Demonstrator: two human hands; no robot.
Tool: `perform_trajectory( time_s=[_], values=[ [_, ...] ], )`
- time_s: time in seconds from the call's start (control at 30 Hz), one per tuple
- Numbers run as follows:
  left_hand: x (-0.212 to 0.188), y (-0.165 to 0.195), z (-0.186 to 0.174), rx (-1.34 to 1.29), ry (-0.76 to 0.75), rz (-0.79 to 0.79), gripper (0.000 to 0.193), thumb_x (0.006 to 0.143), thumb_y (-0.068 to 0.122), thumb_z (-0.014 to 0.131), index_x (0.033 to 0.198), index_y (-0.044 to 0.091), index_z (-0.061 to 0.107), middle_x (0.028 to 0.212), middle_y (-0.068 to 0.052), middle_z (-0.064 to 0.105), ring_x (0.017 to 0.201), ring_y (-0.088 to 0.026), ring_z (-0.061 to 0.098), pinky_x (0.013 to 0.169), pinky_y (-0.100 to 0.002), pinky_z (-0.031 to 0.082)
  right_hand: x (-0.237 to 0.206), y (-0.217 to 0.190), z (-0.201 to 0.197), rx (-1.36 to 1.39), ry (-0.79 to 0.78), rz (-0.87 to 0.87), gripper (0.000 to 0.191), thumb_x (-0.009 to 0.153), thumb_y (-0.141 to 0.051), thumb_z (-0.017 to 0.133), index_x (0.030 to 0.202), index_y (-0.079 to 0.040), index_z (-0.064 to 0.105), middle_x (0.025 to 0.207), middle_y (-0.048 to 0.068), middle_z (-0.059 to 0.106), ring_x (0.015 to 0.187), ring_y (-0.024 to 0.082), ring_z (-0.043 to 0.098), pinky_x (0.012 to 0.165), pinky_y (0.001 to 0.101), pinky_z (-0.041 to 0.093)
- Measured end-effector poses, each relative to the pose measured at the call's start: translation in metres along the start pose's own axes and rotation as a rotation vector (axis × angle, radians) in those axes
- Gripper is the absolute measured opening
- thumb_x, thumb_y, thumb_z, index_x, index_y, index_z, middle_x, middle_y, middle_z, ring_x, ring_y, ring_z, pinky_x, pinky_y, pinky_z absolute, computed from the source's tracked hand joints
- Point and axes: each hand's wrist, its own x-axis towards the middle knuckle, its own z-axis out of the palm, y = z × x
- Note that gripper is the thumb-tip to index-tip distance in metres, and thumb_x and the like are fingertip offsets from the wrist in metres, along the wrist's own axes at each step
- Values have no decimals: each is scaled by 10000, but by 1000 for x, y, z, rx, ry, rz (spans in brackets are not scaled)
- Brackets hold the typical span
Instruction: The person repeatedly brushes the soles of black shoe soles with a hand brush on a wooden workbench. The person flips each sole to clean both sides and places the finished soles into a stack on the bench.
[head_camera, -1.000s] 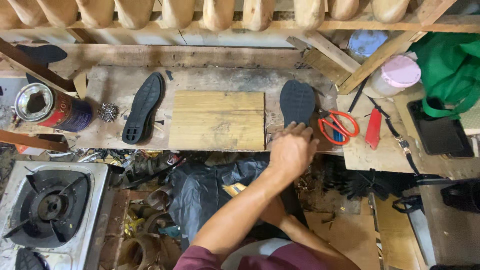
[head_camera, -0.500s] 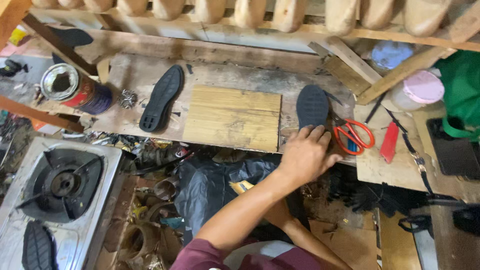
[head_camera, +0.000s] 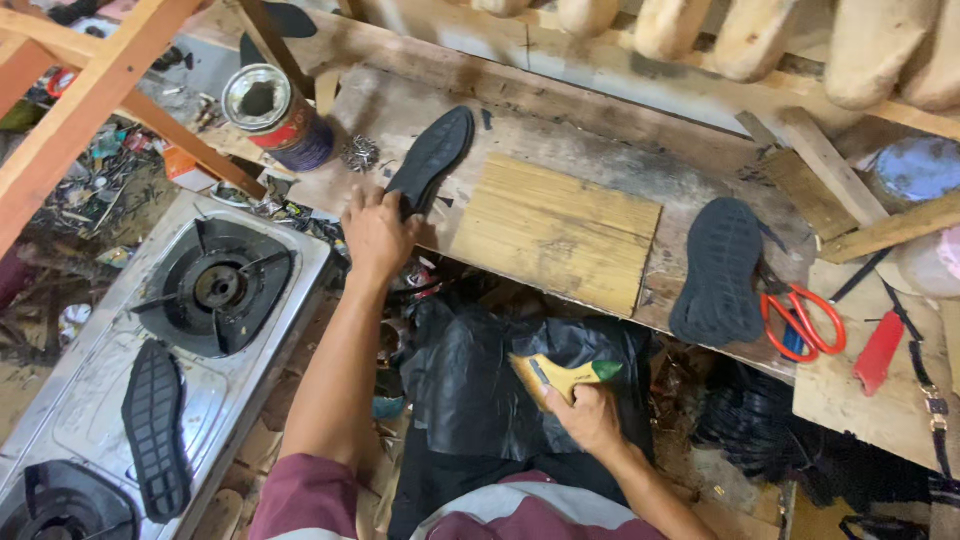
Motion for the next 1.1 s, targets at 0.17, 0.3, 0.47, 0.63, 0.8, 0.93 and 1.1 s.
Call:
perform_trajectory(
  time_s=[0.17, 0.3, 0.47, 0.63, 0.8, 0.93, 1.1],
  values=[
    [-20, -3, -2, -355, 93, 19, 389, 896, 277, 779, 1192, 35, 712, 1313, -184, 633, 1214, -376, 569, 1045, -500, 483, 13, -4, -19, 62, -134, 112, 409, 832, -381, 796, 835, 24, 738, 733, 176, 739, 642, 304, 701, 619, 404, 549],
    [-84, 30, 7, -891, 177, 21, 393, 843, 184, 815, 1165, 0, 684, 1303, -179, 596, 1241, -322, 590, 1052, -429, 496, 34, -22, -60, 355, -62, 32, 357, 889, -299, 731, 1057, 15, 752, 895, 115, 799, 776, 190, 726, 694, 346, 567],
    [-149, 66, 47, -1704, -215, -637, 574, 867, 22, 672, 1414, 39, 499, 1331, -74, 592, 1129, -204, 646, 888, -398, 612, 91, -57, -95, 235, 130, 38, 345, 934, -316, 709, 1032, 11, 755, 887, 139, 786, 771, 179, 737, 701, 340, 562],
    [-172, 68, 73, -1755, -279, -679, 591, 921, -34, 624, 1487, -15, 455, 1298, -130, 652, 1068, -203, 680, 889, -367, 615, 131, -87, -75, 73, -40, -52, 375, 911, -358, 731, 953, 14, 748, 801, 159, 750, 700, 233, 713, 643, 384, 553],
    [-172, 62, 73, -1807, -332, -736, 558, 943, -19, 552, 1487, -6, 427, 1325, -115, 637, 1100, -205, 679, 876, -387, 616, 192, -80, -76, -64, -40, -22, 331, 894, -326, 730, 1030, -24, 745, 816, 164, 745, 682, 257, 709, 615, 405, 544],
    [-170, 65, 71, -1914, -358, -728, 525, 978, 5, 485, 1499, -3, 415, 1333, -117, 627, 1124, -210, 674, 904, -395, 613, 213, -84, -86, 15, 357, -54, 324, 963, -265, 677, 1207, -59, 732, 900, 167, 749, 740, 250, 721, 649, 409, 539],
    [-167, 73, 76, -1913, -350, -743, 534, 1018, 28, 498, 1547, 4, 427, 1273, -103, 584, 1094, -202, 614, 911, -392, 603, 136, -103, -53, 18, 71, -5, 340, 934, -271, 687, 1102, 22, 715, 889, 198, 733, 774, 305, 715, 684, 426, 538]
  ],
)
